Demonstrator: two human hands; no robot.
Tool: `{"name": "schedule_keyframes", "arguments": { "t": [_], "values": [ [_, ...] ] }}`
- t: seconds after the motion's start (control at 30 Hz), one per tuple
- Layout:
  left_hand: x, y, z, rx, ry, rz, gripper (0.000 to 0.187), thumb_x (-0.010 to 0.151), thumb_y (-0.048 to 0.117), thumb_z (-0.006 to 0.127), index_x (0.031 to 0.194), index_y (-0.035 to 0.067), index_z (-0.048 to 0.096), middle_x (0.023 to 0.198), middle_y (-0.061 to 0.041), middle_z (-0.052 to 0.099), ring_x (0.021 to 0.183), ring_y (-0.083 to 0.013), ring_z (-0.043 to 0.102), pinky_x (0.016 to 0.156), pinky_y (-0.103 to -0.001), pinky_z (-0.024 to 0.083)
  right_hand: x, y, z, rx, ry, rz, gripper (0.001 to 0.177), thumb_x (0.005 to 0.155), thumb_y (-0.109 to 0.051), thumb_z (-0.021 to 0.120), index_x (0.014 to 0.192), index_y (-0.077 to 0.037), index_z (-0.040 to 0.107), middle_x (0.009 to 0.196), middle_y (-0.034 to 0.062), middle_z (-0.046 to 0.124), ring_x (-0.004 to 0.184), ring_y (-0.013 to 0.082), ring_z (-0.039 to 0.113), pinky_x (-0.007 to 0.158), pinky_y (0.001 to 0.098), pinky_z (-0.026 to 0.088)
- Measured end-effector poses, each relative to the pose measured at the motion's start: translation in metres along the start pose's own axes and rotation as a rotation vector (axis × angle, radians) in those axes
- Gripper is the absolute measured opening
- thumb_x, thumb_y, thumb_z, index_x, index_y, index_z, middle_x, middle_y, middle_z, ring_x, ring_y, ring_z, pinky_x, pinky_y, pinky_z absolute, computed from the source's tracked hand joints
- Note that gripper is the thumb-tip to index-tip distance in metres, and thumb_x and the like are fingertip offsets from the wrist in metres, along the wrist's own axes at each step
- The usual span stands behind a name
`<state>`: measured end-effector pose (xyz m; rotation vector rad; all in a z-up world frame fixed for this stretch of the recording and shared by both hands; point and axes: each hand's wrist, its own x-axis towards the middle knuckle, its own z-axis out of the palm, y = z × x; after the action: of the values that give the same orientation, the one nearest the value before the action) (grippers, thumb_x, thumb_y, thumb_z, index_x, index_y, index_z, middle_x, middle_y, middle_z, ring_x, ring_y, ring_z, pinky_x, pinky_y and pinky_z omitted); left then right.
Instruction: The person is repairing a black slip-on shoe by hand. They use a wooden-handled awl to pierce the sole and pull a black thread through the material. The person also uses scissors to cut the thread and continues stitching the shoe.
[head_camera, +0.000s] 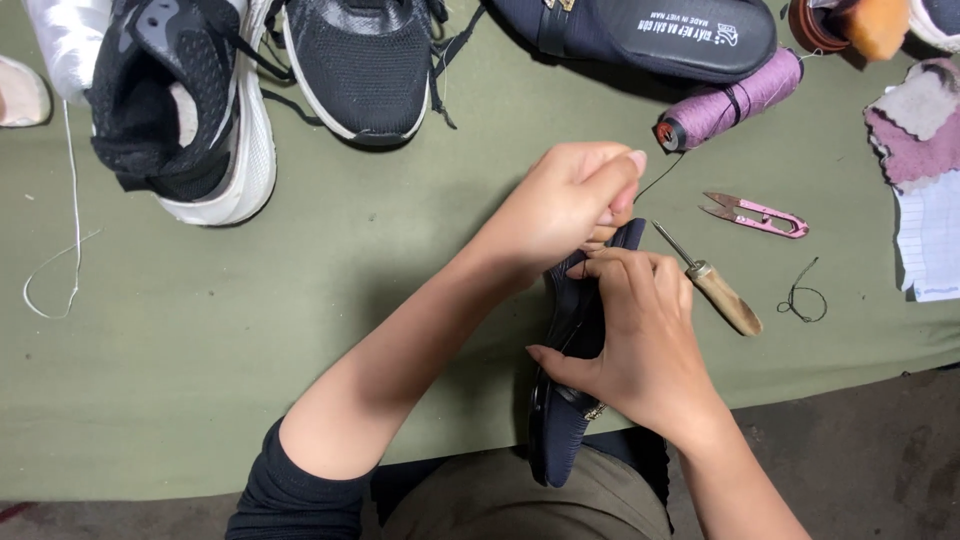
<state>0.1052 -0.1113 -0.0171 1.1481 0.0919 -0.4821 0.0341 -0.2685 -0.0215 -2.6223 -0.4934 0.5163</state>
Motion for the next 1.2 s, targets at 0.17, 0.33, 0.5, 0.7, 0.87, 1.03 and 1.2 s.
{"name": "schedule_keyframes", "arguments": {
  "t": [0.17, 0.33, 0.5, 0.7, 0.87, 1.03, 1.2],
  "values": [
    [0.003, 0.004, -0.003, 0.015, 0.014, -0.045, 0.034, 0.099, 0.022, 0.042, 0.067, 0.012, 0.040, 0.061, 0.002, 0.028, 0.054, -0.0095, 0.020, 0.048, -0.028, 0.020, 0.001, 0.004, 0.003, 0.000, 0.011, -0.055, 0.074, 0.065, -0.052, 0.090, 0.123, -0.016, 0.060, 0.125, -0.0007, 0.055, 0.109, 0.0284, 0.047, 0.093, 0.0413, 0.037],
    [0.010, 0.001, -0.005, -0.003, 0.011, -0.077, 0.033, 0.099, 0.021, 0.041, 0.067, 0.014, 0.037, 0.061, 0.002, 0.030, 0.051, -0.0082, 0.020, 0.045, -0.027, 0.022, 0.000, 0.009, 0.007, -0.010, 0.019, -0.090, 0.074, 0.067, -0.052, 0.088, 0.125, -0.017, 0.060, 0.128, 0.0001, 0.054, 0.108, 0.0298, 0.048, 0.091, 0.0412, 0.036],
    [0.028, -0.013, -0.006, -0.074, 0.015, 0.021, 0.025, 0.088, 0.009, 0.042, 0.063, 0.012, 0.041, 0.059, 0.001, 0.031, 0.051, -0.0073, 0.020, 0.043, -0.025, 0.013, -0.001, 0.007, 0.006, -0.024, 0.016, -0.115, 0.074, 0.066, -0.050, 0.090, 0.123, -0.016, 0.058, 0.130, 0.0044, 0.054, 0.105, 0.0325, 0.047, 0.087, 0.0434, 0.035],
    [0.030, -0.002, -0.009, 0.115, -0.092, -0.057, 0.034, 0.099, 0.021, 0.047, 0.067, 0.009, 0.051, 0.060, -0.005, 0.052, 0.051, -0.0120, 0.047, 0.048, -0.024, 0.037, -0.003, 0.005, -0.004, -0.025, 0.027, -0.137, 0.079, 0.066, -0.057, 0.090, 0.125, -0.016, 0.059, 0.132, 0.0033, 0.054, 0.108, 0.0320, 0.048, 0.087, 0.0424, 0.036],
    [0.026, -0.028, -0.018, 0.139, 0.023, -0.029, 0.037, 0.099, 0.033, 0.047, 0.074, 0.008, 0.058, 0.068, -0.008, 0.063, 0.057, -0.0151, 0.061, 0.054, -0.024, 0.047, -0.008, 0.028, -0.011, 0.164, 0.113, -0.238, 0.073, 0.077, -0.038, 0.086, 0.136, -0.006, 0.056, 0.137, 0.0143, 0.055, 0.132, 0.0321, 0.051, 0.106, 0.0483, 0.038],
    [0.003, -0.044, -0.008, 0.679, 0.176, 0.231, 0.046, 0.099, 0.044, 0.038, 0.081, 0.020, 0.071, 0.080, 0.009, 0.077, 0.070, -0.0094, 0.067, 0.070, -0.028, 0.049, -0.030, 0.052, -0.010, 0.139, 0.255, -0.106, 0.052, 0.103, -0.036, 0.054, 0.138, 0.001, 0.051, 0.129, 0.0213, 0.047, 0.130, 0.0353, 0.050, 0.102, 0.0461, 0.048],
    [-0.002, -0.072, 0.007, 1.030, -0.030, 0.381, 0.040, 0.106, 0.031, 0.034, 0.113, 0.012, 0.068, 0.107, -0.004, 0.076, 0.107, -0.0269, 0.073, 0.084, -0.042, 0.056, -0.039, 0.080, 0.025, 0.181, 0.458, -0.070, 0.052, 0.096, -0.041, 0.069, 0.122, -0.002, 0.046, 0.123, 0.0160, 0.040, 0.122, 0.0336, 0.046, 0.088, 0.0401, 0.049]
  ]
}}
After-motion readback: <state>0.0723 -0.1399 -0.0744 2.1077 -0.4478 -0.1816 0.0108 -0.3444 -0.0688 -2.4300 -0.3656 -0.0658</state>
